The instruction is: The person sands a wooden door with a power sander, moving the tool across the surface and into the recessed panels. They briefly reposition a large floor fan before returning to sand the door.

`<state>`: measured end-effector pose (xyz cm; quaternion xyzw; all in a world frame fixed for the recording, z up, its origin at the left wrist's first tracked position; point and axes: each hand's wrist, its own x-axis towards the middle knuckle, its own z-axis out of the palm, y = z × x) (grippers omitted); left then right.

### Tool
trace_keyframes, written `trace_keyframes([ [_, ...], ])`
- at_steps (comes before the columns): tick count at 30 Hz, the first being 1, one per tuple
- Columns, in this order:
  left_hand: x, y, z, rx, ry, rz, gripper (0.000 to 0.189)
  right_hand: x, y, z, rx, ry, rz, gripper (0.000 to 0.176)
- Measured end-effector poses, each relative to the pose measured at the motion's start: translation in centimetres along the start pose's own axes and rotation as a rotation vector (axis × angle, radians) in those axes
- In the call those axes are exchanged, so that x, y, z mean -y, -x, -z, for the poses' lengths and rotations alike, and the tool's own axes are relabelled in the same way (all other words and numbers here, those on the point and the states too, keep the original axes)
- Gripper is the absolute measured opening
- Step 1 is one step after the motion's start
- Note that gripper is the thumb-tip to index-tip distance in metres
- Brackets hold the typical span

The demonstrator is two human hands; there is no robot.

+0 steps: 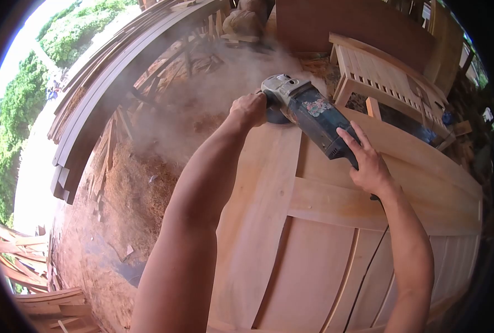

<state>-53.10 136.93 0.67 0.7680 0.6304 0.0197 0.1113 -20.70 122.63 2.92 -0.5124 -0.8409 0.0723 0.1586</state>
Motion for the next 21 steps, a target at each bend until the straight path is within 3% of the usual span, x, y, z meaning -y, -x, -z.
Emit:
trace_keyframes([
  [3,-0.3,0.7,0.1,0.024,0.000,0.011,0.035,0.4,0.6,0.3,0.013,-0.006,0.007,0.103],
  [9,-1.3,9.1,-1.0,-0.027,0.080,0.045,0.026,3.2,6.0,1.4,0.088,-0.037,-0.001,0.101],
  [21,-4.7,37.9,-3.5,0.062,0.194,0.297,0.026,13.0,24.2,2.3,0.170,-0.123,0.185,0.095],
])
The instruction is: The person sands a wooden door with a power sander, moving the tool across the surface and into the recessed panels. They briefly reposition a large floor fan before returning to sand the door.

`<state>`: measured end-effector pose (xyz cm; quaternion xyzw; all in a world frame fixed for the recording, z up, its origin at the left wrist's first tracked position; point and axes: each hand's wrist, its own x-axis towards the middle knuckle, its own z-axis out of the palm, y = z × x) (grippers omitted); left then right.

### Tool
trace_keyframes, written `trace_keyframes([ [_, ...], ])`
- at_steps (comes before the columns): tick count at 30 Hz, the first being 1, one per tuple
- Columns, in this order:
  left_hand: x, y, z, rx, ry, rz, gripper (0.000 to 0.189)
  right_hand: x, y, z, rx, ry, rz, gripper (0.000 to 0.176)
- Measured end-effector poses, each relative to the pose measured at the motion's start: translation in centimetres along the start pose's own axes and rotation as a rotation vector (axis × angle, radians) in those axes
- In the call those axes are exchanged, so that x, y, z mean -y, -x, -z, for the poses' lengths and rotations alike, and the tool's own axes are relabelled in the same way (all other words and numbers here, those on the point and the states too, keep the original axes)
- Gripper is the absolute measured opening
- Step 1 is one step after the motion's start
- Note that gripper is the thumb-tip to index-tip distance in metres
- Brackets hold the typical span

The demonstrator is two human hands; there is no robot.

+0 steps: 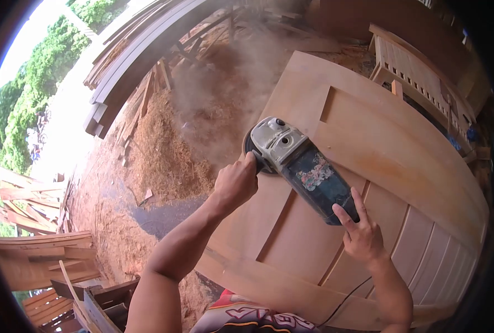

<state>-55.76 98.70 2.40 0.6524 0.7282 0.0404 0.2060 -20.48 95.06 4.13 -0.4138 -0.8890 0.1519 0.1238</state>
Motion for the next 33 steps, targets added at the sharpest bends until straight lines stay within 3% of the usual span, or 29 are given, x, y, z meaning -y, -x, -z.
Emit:
trace_keyframes([
  [6,2.6,15.1,-2.4,-0.027,0.098,0.122,0.023,7.0,9.1,-1.9,0.097,-0.001,0.110,0.084],
  [10,3.0,24.1,-3.4,0.047,0.130,0.310,0.025,10.1,13.2,-2.5,0.155,-0.087,0.197,0.075],
  [14,5.0,27.7,-5.2,-0.070,0.176,0.325,0.026,11.7,13.3,-2.9,0.200,-0.138,0.258,0.073],
  [18,4.6,21.4,-2.6,-0.046,0.159,0.294,0.025,10.7,9.3,-1.9,0.180,-0.090,0.186,0.076],
  [21,4.3,13.4,-1.2,-0.011,0.119,0.196,0.026,7.2,5.5,-2.1,0.120,-0.017,0.116,0.089],
  [26,3.3,-0.7,1.6,-0.013,0.023,0.004,0.019,1.5,-3.3,-1.0,0.045,0.008,0.011,0.090],
  [33,0.2,-20.4,4.4,-0.028,-0.065,-0.163,0.025,-7.0,-14.2,0.9,-0.114,0.075,-0.051,0.098],
])
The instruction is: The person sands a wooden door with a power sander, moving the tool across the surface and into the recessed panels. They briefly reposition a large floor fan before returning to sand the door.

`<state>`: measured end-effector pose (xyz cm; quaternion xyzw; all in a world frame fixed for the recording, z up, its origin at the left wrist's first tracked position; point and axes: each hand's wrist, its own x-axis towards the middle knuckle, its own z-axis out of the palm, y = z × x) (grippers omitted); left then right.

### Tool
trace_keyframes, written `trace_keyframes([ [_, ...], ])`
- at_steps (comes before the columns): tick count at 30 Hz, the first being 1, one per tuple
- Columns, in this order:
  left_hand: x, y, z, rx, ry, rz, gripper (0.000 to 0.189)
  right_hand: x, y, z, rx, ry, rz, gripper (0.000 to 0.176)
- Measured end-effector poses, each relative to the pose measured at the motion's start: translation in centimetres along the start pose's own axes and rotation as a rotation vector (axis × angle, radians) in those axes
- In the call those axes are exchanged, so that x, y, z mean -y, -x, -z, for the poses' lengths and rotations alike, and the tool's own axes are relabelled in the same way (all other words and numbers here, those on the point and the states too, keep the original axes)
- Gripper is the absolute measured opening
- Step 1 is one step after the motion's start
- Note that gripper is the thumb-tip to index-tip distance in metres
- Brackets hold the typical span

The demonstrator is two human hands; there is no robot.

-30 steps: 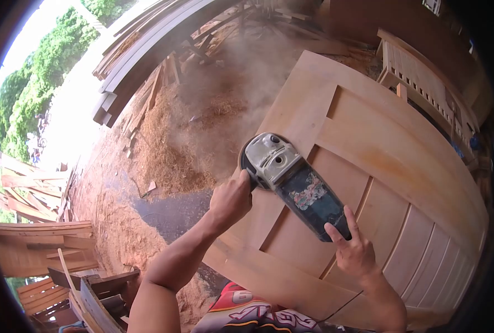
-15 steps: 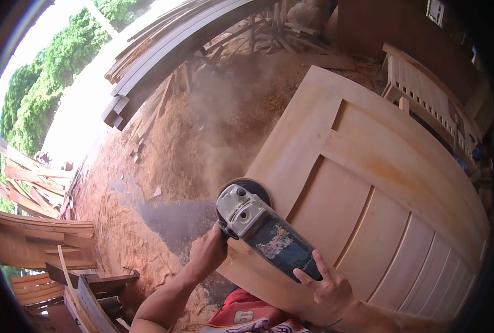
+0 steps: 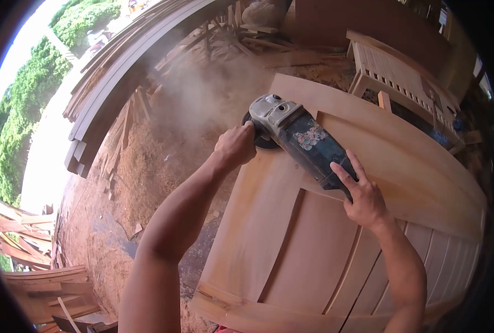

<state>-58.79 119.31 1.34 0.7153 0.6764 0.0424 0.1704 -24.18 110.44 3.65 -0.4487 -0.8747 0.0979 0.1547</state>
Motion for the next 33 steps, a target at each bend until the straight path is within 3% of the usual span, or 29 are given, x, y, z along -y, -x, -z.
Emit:
trace_keyframes([
  [7,-3.1,-15.4,0.7,0.002,-0.097,-0.165,0.029,-7.9,-6.2,0.4,-0.027,0.031,-0.148,0.103],
  [14,-5.8,-15.5,-0.1,-0.018,-0.081,-0.155,0.029,-8.5,-4.3,1.2,-0.014,0.041,-0.208,0.102],
  [20,-6.7,-9.3,-0.4,0.012,0.004,-0.135,0.028,-5.6,-0.2,3.7,0.014,0.023,-0.175,0.100],
  [24,-9.3,-0.3,-4.6,-0.046,0.032,-0.160,0.023,-3.3,9.3,2.9,0.001,0.013,-0.158,0.100],
  [33,-9.8,20.1,-5.4,0.059,0.130,0.006,0.022,5.8,22.1,3.4,0.063,-0.064,-0.082,0.089],
])
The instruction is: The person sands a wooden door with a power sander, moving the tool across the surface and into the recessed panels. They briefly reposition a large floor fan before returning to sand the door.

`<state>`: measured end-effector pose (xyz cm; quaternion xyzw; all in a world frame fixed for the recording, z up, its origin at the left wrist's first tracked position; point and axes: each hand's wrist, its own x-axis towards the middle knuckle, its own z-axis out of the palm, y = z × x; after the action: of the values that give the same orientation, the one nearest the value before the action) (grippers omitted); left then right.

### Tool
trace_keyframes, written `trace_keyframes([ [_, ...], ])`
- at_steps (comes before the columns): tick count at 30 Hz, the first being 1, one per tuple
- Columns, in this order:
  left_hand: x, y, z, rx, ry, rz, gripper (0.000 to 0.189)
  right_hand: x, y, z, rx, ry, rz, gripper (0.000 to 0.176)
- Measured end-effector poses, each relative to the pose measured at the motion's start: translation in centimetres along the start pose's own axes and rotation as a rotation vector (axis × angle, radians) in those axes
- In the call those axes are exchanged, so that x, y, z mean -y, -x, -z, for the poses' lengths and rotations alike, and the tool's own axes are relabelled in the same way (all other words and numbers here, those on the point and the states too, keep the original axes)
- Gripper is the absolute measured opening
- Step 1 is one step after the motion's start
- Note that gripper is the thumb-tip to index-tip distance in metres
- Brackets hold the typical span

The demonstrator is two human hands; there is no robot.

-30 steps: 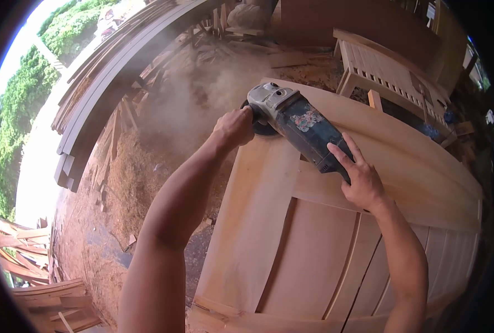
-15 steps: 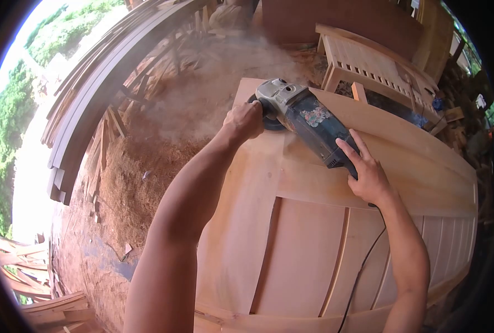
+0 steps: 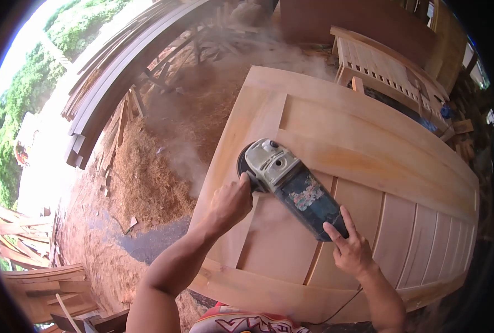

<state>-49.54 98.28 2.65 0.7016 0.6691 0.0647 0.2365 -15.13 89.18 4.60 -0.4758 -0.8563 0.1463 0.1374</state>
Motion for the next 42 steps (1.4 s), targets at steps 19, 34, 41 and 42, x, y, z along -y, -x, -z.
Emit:
trace_keyframes([
  [19,3.9,-3.6,1.4,-0.172,-0.147,-0.054,0.020,-0.2,-6.8,-1.1,-0.038,-0.014,0.041,0.100],
  [34,8.1,29.1,-3.5,-0.061,0.054,0.508,0.021,12.9,7.2,-5.2,0.255,-0.097,0.362,0.073],
  [41,8.1,24.7,-3.9,-0.177,0.051,0.346,0.015,10.1,4.4,-5.1,0.142,-0.048,0.342,0.076],
  [42,7.9,25.1,-4.2,-0.169,0.052,0.362,0.016,10.3,4.7,-5.0,0.166,-0.033,0.361,0.074],
])
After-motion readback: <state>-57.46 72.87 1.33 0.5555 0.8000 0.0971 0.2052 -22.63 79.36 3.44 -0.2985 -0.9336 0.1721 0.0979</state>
